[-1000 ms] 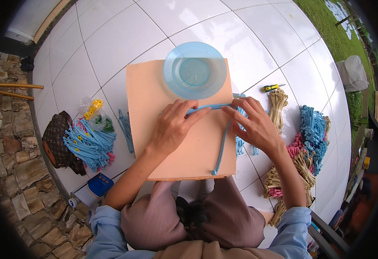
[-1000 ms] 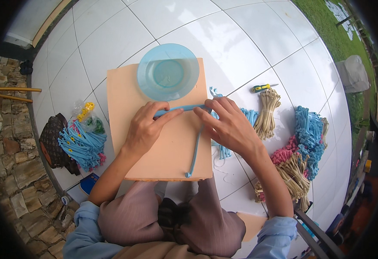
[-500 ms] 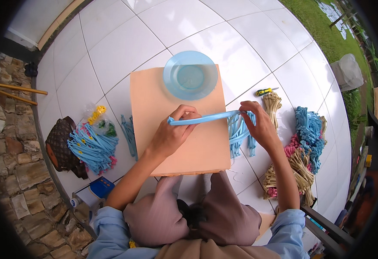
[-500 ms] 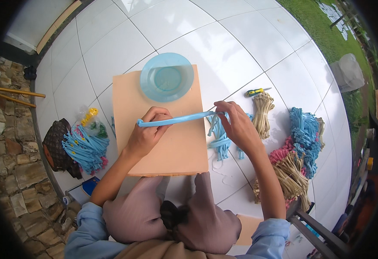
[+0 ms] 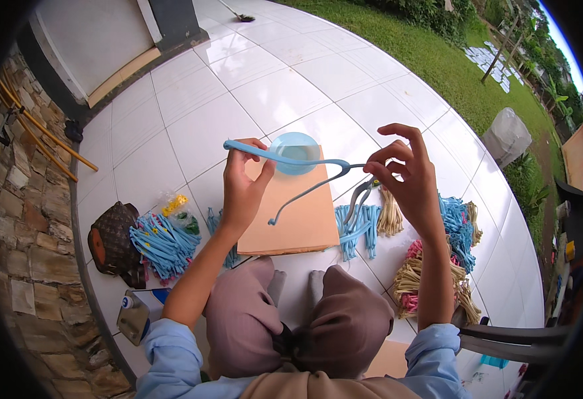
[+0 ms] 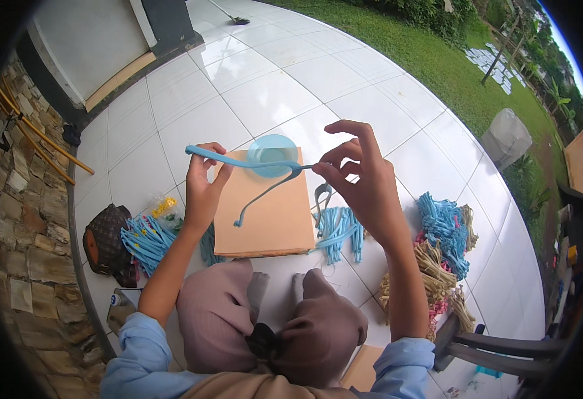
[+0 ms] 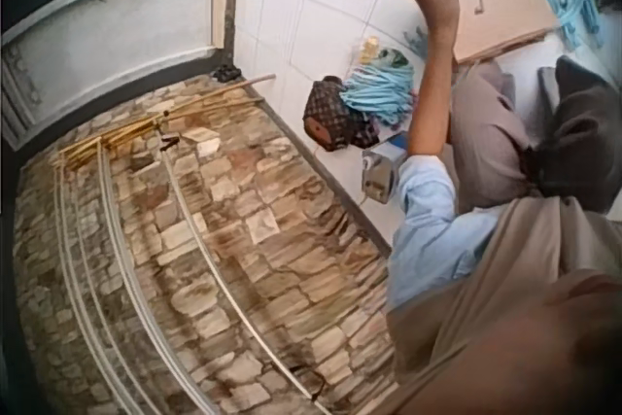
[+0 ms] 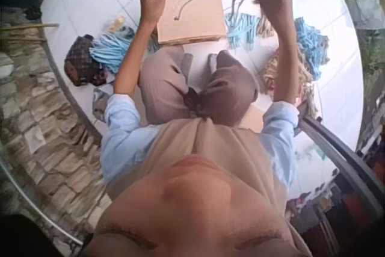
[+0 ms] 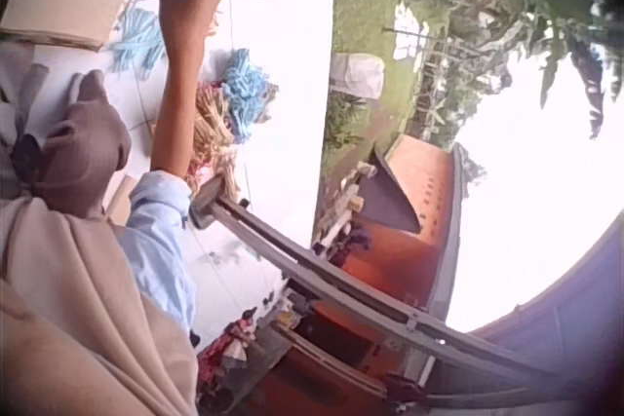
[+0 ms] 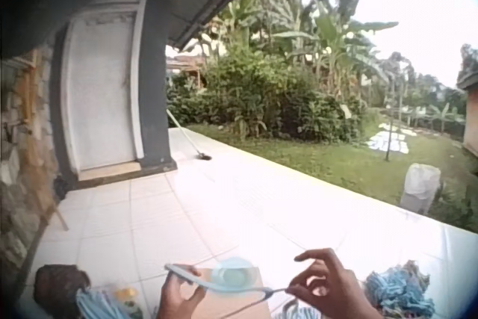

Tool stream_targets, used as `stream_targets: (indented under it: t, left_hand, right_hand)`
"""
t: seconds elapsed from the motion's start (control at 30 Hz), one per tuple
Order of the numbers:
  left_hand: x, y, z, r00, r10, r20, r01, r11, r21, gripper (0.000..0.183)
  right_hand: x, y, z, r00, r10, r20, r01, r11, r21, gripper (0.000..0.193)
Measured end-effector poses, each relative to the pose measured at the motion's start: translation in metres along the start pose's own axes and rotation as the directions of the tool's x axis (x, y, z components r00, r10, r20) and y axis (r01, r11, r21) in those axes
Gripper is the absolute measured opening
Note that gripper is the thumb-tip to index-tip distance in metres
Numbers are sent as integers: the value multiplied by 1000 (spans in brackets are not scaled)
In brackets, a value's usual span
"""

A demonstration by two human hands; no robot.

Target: The person picks up blue and green plastic shoe components from a floor, places them onto a cardboard box, and assembles them by hand.

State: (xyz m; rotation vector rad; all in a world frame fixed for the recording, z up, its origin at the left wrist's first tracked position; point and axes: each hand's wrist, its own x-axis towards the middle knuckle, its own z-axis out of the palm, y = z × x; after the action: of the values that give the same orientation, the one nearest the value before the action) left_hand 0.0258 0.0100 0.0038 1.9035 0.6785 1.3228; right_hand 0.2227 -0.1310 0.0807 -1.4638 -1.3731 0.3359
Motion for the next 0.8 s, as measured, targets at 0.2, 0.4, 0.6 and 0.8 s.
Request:
stream_targets:
  t: [0.2, 0.4, 0.6, 0.8]
  left_hand:
    - [7, 27, -35, 971, -212, -111, 217, 975, 35, 9]
    - [3, 33, -61, 913, -342, 220, 288, 926, 244, 13]
    - [-4, 41, -69, 769, -487, 413, 297, 845, 444, 20]
    - [6, 95, -70, 858, -483, 173, 182, 603, 777, 33]
  right_hand:
    - [6, -46, 8, 988, 113, 103, -138, 951, 278, 39]
    - [4, -70, 21, 990, 142, 20, -136, 889, 438, 35]
    - [-5, -65, 30, 972, 231, -48, -189, 885, 426, 33]
    - [-21, -44, 34, 945, 301, -128, -211, 859, 467, 29]
